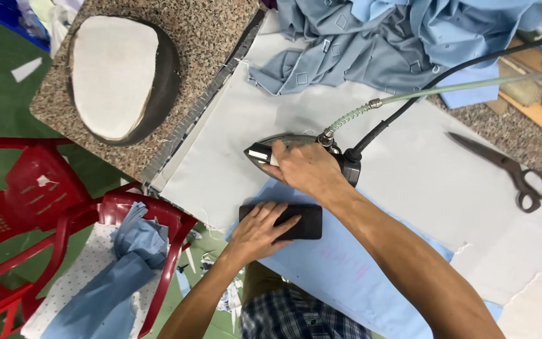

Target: The person irons a light blue fabric piece on a worktable using a steam iron and a black pressing block. They smooth the fabric, iron it, trim the edges with scissors, and repeat the ironing process on different sections.

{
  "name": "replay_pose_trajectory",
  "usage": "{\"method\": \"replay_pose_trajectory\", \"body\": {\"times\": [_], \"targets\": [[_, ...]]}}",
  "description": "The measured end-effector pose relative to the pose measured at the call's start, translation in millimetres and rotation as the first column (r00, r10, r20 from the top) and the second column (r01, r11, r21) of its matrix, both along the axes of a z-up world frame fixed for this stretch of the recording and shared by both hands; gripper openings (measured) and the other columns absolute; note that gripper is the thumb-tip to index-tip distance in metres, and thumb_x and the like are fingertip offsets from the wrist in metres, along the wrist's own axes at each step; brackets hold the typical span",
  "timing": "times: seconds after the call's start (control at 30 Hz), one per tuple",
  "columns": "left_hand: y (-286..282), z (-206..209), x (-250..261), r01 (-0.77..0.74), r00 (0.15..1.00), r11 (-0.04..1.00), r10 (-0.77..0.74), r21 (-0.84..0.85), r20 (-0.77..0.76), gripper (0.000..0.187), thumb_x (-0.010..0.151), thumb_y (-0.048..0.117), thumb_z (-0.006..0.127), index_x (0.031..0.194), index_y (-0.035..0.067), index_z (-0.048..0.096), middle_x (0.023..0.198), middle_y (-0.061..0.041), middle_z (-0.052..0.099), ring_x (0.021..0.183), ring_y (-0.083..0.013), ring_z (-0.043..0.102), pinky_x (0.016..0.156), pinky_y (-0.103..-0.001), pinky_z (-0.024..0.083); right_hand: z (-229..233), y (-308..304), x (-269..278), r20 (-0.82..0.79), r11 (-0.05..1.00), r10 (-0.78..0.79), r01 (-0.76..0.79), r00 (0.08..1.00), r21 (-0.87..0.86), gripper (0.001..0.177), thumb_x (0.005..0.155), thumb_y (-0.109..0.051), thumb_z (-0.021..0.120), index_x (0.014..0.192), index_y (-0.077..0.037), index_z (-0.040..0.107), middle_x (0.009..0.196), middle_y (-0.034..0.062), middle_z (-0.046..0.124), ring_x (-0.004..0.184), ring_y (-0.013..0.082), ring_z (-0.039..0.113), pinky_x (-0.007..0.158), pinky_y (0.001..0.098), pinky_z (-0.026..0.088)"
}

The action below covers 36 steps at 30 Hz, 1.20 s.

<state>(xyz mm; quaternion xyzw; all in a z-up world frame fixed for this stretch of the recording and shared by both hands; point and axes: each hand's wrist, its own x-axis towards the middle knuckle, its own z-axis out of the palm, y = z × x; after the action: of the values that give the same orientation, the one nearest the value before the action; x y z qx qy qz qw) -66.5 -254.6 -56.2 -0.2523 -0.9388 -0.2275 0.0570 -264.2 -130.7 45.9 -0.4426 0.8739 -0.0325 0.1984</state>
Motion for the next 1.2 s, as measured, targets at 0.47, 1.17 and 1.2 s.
{"method": "replay_pose_trajectory", "body": {"times": [0.47, 1.17, 1.2], "targets": [[-4.3, -5.4, 0.6, 0.014, 0.999, 0.998, -0.012, 0.065, -0.031, 0.058, 0.096, 0.048, 0.065, 0.145, 0.020, 0.056, 0.132, -0.016, 0.053, 0.118, -0.0339, 0.051, 0.093, -0.044, 0.045, 6.3, -27.4, -41.3, 0.024, 0.996, -0.015, 0.013, 1.000, 0.083, 0.052, 0.105, -0.055, 0.041, 0.117, -0.006, 0.052, 0.083, 0.0244, 0.073, 0.076, 0.0401, 0.076, 0.072, 0.0502, 0.060], [-42.3, 5.5, -16.9, 0.116, 0.982, 0.978, -0.139, -0.172, -0.128, 0.060, 0.090, 0.042, 0.071, 0.141, 0.014, 0.056, 0.132, -0.023, 0.056, 0.113, -0.0374, 0.057, 0.098, -0.046, 0.052, -32.5, 100.7, 115.8, 0.054, 0.597, -0.799, 0.801, 0.599, -0.048, 0.055, 0.103, -0.060, 0.047, 0.115, -0.007, 0.049, 0.067, 0.0054, 0.068, 0.048, 0.0279, 0.066, 0.039, 0.0433, 0.051], [-39.1, 3.8, -22.4, 0.146, 0.979, 0.969, -0.171, -0.199, -0.114, 0.064, 0.089, 0.041, 0.072, 0.144, 0.015, 0.053, 0.132, -0.022, 0.055, 0.114, -0.0368, 0.057, 0.099, -0.046, 0.053, -21.6, 117.1, 130.1, 0.120, 0.562, -0.822, 0.827, 0.556, 0.014, 0.056, 0.103, -0.059, 0.047, 0.121, -0.006, 0.049, 0.069, 0.0045, 0.067, 0.046, 0.0241, 0.064, 0.036, 0.0413, 0.051]]}}
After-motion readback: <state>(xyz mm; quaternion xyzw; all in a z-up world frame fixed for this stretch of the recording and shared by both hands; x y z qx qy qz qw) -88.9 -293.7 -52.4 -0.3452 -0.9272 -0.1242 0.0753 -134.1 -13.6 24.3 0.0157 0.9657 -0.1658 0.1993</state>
